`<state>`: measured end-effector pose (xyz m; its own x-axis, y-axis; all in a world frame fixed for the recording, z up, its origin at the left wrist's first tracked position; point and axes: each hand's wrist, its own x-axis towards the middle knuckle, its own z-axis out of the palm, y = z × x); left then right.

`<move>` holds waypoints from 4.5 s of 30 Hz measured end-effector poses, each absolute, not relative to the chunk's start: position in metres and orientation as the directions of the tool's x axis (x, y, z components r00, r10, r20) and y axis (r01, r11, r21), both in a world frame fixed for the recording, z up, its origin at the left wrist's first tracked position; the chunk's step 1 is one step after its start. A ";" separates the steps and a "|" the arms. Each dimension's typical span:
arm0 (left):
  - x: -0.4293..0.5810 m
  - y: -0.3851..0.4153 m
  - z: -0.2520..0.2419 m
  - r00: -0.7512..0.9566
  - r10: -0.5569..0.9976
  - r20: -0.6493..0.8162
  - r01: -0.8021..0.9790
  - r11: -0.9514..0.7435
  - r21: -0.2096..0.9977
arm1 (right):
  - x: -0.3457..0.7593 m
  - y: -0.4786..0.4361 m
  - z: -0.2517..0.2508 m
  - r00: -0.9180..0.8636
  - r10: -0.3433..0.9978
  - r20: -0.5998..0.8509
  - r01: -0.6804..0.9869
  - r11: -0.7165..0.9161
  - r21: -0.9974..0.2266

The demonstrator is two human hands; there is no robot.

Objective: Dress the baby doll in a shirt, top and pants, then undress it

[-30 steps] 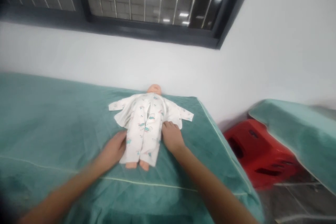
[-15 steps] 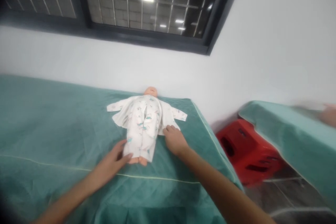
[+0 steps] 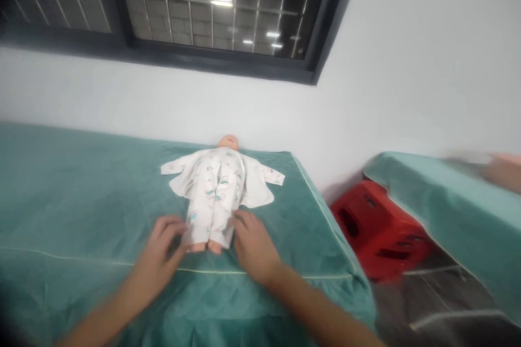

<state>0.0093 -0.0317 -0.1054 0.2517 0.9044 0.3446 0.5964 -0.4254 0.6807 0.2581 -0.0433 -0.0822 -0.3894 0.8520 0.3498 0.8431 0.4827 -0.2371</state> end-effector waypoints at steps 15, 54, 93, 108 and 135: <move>0.019 -0.034 -0.105 0.405 0.834 0.376 0.629 -0.552 0.547 | 0.213 -0.064 -0.085 -0.256 0.910 0.326 0.815 0.385 -0.434; 0.001 0.101 -0.140 0.677 0.594 0.435 0.614 -0.781 0.110 | 0.276 0.033 -0.121 -0.253 0.841 0.478 0.878 0.407 -0.253; 0.005 0.094 -0.143 0.545 0.643 0.538 0.649 -0.730 0.215 | 0.293 0.036 -0.121 -0.156 0.797 0.584 0.776 0.465 -0.427; 0.013 0.097 -0.136 0.656 0.611 0.443 0.576 -0.785 0.230 | 0.281 0.036 -0.115 -0.343 0.811 0.473 0.783 0.526 -0.334; -0.006 0.152 -0.143 -0.124 0.907 0.403 0.832 -0.126 0.540 | 0.312 0.044 -0.123 0.302 0.879 0.368 0.630 0.106 -0.770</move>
<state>-0.0061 0.1522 -0.1430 -0.1240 0.9069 0.4027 0.8320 -0.1261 0.5402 0.3115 0.0443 -0.1229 0.3016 0.8794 0.3684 0.6296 0.1065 -0.7695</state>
